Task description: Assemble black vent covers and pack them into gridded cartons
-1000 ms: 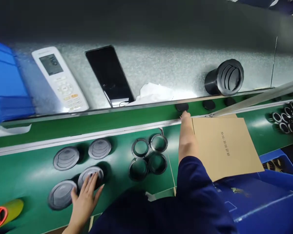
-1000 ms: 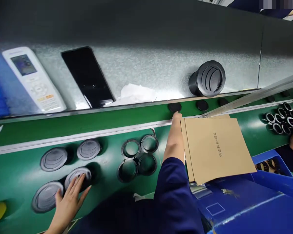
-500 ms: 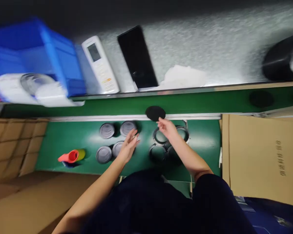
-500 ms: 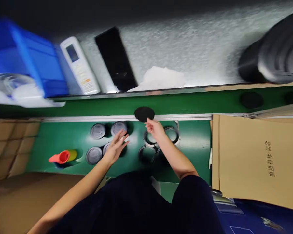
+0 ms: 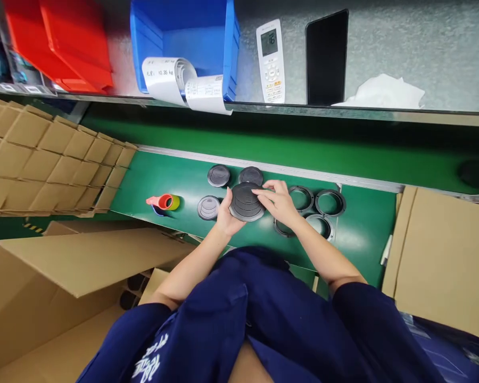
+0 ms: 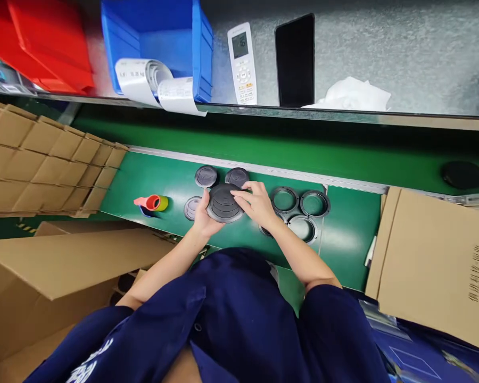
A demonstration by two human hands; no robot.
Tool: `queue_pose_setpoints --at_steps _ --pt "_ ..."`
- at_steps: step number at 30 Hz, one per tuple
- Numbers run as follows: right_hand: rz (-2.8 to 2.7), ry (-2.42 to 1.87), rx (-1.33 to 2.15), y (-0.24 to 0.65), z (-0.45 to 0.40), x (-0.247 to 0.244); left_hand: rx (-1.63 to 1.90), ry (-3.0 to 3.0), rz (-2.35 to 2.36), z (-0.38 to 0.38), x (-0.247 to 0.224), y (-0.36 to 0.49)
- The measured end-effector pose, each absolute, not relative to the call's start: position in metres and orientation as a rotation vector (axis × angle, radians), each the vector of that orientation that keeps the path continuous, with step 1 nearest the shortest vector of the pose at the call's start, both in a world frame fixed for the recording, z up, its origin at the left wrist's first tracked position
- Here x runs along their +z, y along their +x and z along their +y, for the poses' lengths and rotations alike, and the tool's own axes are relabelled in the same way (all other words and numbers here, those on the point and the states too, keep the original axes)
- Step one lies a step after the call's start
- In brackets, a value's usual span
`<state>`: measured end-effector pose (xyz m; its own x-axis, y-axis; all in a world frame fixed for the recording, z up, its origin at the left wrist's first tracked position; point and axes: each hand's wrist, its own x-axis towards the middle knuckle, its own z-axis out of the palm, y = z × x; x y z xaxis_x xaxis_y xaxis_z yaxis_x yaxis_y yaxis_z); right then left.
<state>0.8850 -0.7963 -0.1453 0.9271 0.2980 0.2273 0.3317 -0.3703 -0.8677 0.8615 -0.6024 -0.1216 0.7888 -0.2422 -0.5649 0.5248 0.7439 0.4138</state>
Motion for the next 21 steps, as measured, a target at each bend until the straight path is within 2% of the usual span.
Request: queue_pose_setpoints --at_steps 6,21 --pt "-0.599 -2.162 -0.026 0.870 -0.783 -0.158 -0.436 0.607 0.467 -0.596 -0.126 0.834" --pt "-0.400 -1.906 0.062 0.834 -0.814 -0.138 -0.555 0.529 0.321 -0.624 -0.116 0.810"
